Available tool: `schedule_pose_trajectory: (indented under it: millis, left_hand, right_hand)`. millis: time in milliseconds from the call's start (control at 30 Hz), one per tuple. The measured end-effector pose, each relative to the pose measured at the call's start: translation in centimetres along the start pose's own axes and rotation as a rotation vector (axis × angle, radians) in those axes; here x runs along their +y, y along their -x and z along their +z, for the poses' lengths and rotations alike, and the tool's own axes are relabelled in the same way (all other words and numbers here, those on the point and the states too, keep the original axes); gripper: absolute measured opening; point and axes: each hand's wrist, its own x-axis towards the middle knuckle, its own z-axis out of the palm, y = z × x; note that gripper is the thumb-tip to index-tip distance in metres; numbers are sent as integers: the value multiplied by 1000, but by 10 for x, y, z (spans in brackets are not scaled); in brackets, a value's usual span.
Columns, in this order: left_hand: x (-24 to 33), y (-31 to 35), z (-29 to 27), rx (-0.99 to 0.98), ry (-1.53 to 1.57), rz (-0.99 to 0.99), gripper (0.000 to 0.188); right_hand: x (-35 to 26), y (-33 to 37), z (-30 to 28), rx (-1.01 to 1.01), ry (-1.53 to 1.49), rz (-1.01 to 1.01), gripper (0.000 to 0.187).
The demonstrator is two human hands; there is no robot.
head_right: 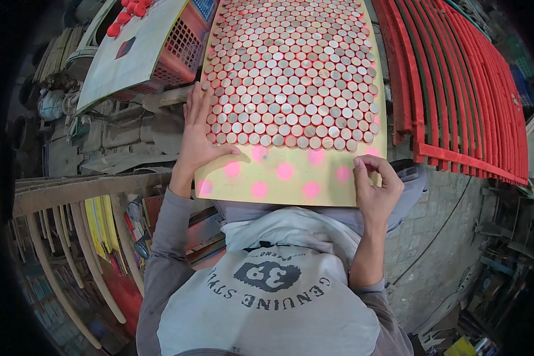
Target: The person repeatedly picks up small red cylindrical pieces from a red slatted rack and places them onto a yellow board with pink circular markings. They align each piece into the grid pattern, occasionally adjusting the placement of adjacent pieces to maintain alignment.
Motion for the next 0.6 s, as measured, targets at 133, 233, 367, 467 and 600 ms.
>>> schedule_pose_trajectory:
  millis: [133,233,367,467,600]
  left_hand:
    - [-27,0,-3,140,291,87,107]
    - [-20,-5,-12,151,288,96,92]
    - [5,-12,-18,-33,-239,123,88]
    - [24,-27,-17,-98,-340,143,87]
    - [35,-49,0,-143,-310,235,88]
  right_hand:
    - [9,3,-3,12,-18,32,10]
    - [9,4,-2,15,-32,46,11]
    - [5,4,-1,-17,-36,22,12]
    - [-8,3,-6,-81,-94,120,11]
    - [-12,1,-22,-219,-110,75,14]
